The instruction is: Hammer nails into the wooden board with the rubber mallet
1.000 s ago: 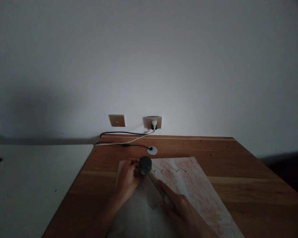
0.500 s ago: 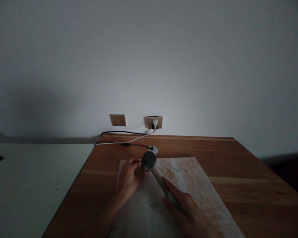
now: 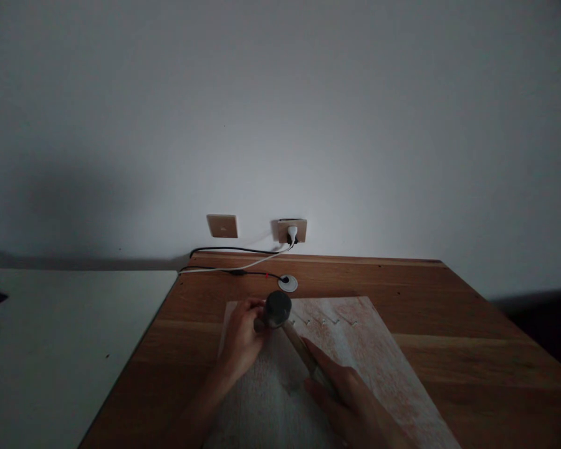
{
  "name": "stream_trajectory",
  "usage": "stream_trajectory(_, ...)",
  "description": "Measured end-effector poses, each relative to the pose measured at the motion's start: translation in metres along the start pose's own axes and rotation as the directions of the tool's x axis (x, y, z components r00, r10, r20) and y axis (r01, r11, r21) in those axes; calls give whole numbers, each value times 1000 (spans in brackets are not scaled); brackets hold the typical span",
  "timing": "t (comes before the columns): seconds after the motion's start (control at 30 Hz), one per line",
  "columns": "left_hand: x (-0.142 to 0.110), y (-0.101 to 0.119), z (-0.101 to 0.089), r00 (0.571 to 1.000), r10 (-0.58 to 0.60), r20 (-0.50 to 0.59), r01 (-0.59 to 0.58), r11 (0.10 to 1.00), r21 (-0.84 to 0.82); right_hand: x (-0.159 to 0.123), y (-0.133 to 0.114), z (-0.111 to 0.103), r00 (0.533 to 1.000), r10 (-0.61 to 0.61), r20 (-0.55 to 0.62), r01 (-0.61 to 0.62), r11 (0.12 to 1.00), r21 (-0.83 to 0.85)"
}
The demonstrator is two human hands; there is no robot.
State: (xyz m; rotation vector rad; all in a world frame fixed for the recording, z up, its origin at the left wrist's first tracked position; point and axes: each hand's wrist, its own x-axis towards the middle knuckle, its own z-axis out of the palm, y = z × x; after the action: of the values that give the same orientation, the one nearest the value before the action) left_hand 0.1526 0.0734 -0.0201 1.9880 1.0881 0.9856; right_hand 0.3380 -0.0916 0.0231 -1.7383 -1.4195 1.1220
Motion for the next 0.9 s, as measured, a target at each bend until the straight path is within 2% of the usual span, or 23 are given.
stream_trajectory(0.1, 0, 0, 0, 1000, 3, -3, -3, 1000, 5, -1, 5, 2, 999, 11, -40, -12, 999, -33)
stream_trajectory(0.23, 0, 0, -2, 1000, 0, 4, 0, 1000, 8, -1, 10, 2, 997, 69, -33, -72, 995, -70)
stream_trajectory(0.5, 2, 4, -5, 998, -3, 56, 2, 1000, 15, -6, 4, -1, 994, 46, -97, -52, 997, -59)
stream_trajectory(0.7, 3, 0, -4, 998, 6, 55, -6, 1000, 5, 0, 7, -2, 999, -36, 9, 37, 994, -101)
stream_trajectory(0.9, 0, -7, -4, 996, 60, 71, -65, 996, 67, -7, -4, -9, 999, -18, -27, 15, 996, -93)
